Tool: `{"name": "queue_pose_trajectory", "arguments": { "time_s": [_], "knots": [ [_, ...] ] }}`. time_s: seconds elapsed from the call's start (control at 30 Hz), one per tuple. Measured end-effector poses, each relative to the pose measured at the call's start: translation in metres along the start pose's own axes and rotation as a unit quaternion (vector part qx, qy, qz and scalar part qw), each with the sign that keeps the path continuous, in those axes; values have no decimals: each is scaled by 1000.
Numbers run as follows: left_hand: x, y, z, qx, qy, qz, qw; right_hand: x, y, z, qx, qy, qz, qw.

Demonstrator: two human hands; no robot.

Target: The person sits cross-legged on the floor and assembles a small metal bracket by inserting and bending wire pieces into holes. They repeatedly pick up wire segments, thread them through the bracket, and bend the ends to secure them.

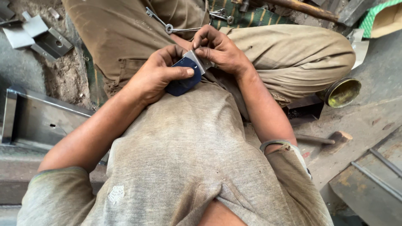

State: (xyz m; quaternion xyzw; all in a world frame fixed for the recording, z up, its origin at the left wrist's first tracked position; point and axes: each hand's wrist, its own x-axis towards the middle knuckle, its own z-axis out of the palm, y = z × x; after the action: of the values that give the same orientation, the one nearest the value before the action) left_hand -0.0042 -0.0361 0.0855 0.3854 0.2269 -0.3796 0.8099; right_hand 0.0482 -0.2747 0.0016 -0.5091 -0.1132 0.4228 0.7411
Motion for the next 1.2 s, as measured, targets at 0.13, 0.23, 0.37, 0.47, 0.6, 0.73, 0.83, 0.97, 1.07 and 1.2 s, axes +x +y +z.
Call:
{"name": "queue_pose_trajectory", "arguments": {
  "time_s": [0.13, 0.23, 0.37, 0.47, 0.6, 0.73, 0.83, 0.97, 1.07, 1.2],
  "knots": [
    [4, 2, -8, -28, 13, 52, 998, 6, -13, 1, -64, -22, -23, 997],
    [8, 11, -11, 33, 5, 88, 996, 5, -42, -2, -257, -10, -99, 961],
    [13, 21, -9, 80, -13, 105, 991, -1, -68, -1, -337, -68, -164, 925],
    [20, 28, -5, 92, -41, 113, 988, -5, -68, 7, -428, -31, -134, 893],
    [20, 34, -7, 100, -48, 95, 989, -8, -66, 12, -381, -3, -120, 917],
    [21, 35, -11, 163, -50, 93, 981, -9, -68, 15, -373, 6, -71, 925],
    [25, 33, -12, 146, -88, 164, 972, -9, -68, 17, -386, 10, -101, 917],
    [26, 35, -13, 114, -85, 123, 982, -9, -67, 14, -377, 6, -86, 922],
    [25, 37, -11, 121, -78, 109, 984, -9, -65, 11, -383, 6, -113, 917],
    [27, 36, -9, 134, -88, 140, 977, -10, -61, 10, -369, 14, -118, 922]
  ]
}}
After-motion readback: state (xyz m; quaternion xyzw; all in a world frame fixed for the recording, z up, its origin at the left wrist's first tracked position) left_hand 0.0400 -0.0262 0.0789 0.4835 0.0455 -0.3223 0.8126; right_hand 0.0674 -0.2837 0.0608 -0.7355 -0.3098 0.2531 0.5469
